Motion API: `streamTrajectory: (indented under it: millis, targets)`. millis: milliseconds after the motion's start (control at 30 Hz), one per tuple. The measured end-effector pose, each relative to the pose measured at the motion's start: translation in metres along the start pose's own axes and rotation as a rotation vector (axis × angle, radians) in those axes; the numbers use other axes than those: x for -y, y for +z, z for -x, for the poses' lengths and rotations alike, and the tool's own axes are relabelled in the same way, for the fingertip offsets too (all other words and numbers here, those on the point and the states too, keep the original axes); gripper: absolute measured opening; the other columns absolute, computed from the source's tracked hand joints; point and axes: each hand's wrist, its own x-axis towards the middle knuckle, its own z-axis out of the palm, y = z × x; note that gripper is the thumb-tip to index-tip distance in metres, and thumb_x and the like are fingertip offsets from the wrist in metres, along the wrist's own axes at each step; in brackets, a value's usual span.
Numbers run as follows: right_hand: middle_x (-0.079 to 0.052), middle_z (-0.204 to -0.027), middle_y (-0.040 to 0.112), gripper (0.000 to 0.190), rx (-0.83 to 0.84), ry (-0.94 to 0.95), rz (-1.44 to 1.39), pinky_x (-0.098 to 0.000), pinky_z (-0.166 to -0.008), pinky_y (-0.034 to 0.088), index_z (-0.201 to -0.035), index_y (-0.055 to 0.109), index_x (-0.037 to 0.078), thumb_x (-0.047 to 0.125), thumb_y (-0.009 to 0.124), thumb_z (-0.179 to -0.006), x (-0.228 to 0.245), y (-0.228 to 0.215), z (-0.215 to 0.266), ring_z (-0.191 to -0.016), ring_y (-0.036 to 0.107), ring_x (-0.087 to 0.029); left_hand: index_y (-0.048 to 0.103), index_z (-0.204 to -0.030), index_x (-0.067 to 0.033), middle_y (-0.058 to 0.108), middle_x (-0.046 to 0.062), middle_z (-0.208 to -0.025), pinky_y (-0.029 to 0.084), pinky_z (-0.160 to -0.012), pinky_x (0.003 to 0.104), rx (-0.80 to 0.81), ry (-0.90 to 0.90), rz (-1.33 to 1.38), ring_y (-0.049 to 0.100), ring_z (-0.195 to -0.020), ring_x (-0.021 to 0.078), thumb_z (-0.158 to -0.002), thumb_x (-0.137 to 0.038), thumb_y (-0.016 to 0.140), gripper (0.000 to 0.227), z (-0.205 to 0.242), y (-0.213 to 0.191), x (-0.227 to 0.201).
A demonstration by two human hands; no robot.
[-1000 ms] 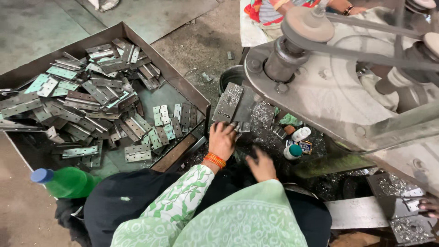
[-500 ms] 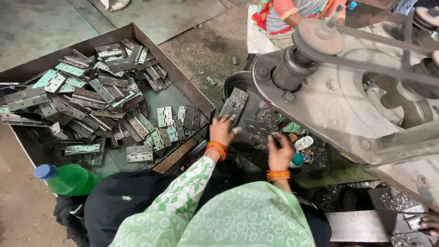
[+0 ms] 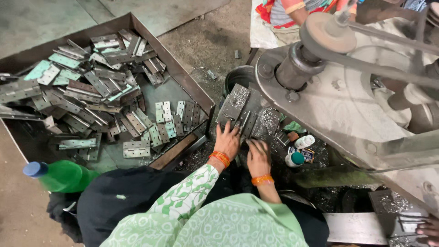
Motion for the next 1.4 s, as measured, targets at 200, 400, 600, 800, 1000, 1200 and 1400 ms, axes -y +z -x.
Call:
streamTrajectory:
  millis: [200,400,600,800,1000,1200,1400]
  targets:
    - [-0.02,-0.124,0.067,0.056,0.372,0.248,0.035,-0.0486,-0.092,0.053,-0.134,0.057,0.005,0.033,0.071,-0.087,0.033,-0.027,0.059,-0.114,0.061,-0.041,0.074,-0.118,-0.0147,0.059,0.004,-0.142,0.021,-0.115,0.074,0.196,0.004,-0.066,0.034,-0.145,0.0367,-0.096,-0.021,0.056,0.029,-0.023,0.003,0.001]
    - [-0.015,-0.129,0.065,0.082,0.589,0.635,0.038,-0.0526,-0.082,0.059,-0.159,0.028,0.025,0.042,0.065,-0.088,0.039,0.034,0.142,-0.1,0.069,-0.043,0.076,-0.113,-0.0145,0.059,0.004,-0.142,0.021,-0.113,0.075,0.222,0.013,-0.068,0.033,-0.145,0.0364,-0.095,-0.021,0.056,0.027,-0.03,0.001,0.002]
    - [-0.02,-0.126,0.067,0.086,0.522,0.561,-0.063,-0.0548,-0.085,0.057,-0.158,0.029,0.024,0.039,0.071,-0.084,0.014,0.047,0.157,-0.105,0.068,-0.044,0.077,-0.113,-0.0133,0.061,0.002,-0.138,0.021,-0.115,0.074,0.023,-0.008,-0.018,0.036,-0.144,0.0362,-0.093,-0.022,0.055,0.032,-0.022,0.021,0.009]
    - [-0.021,-0.122,0.072,0.071,0.671,0.531,0.098,-0.0529,-0.089,0.058,-0.155,0.04,0.024,0.044,0.069,-0.093,0.001,0.016,0.107,-0.107,0.07,-0.042,0.077,-0.113,-0.0141,0.061,0.0,-0.139,0.021,-0.117,0.074,0.063,-0.003,-0.004,0.037,-0.145,0.0354,-0.099,-0.021,0.051,0.03,-0.047,0.049,0.007]
    - [-0.018,-0.12,0.069,0.079,0.438,0.544,-0.007,-0.0549,-0.078,0.058,-0.156,0.032,0.029,0.035,0.069,-0.086,0.021,0.056,0.158,-0.098,0.07,-0.042,0.076,-0.114,-0.0146,0.059,0.001,-0.139,0.021,-0.114,0.075,0.114,-0.025,-0.021,0.034,-0.145,0.0358,-0.095,-0.023,0.052,0.032,-0.055,0.045,0.005]
    - [-0.017,-0.121,0.069,0.081,0.539,0.612,0.031,-0.0545,-0.082,0.057,-0.157,0.032,0.032,0.035,0.071,-0.085,0.014,0.041,0.142,-0.102,0.069,-0.041,0.076,-0.116,-0.0147,0.057,-0.001,-0.143,0.02,-0.114,0.077,0.138,-0.008,-0.016,0.031,-0.147,0.0359,-0.096,-0.024,0.052,0.033,-0.058,0.048,0.006]
    - [-0.017,-0.117,0.072,0.072,0.651,0.631,0.179,-0.053,-0.083,0.058,-0.154,0.041,0.033,0.041,0.07,-0.089,-0.003,0.03,0.109,-0.102,0.071,-0.04,0.076,-0.116,-0.0145,0.057,0.0,-0.147,0.02,-0.117,0.074,0.144,-0.028,-0.041,0.033,-0.148,0.0351,-0.1,-0.022,0.05,0.031,-0.08,0.051,0.005]
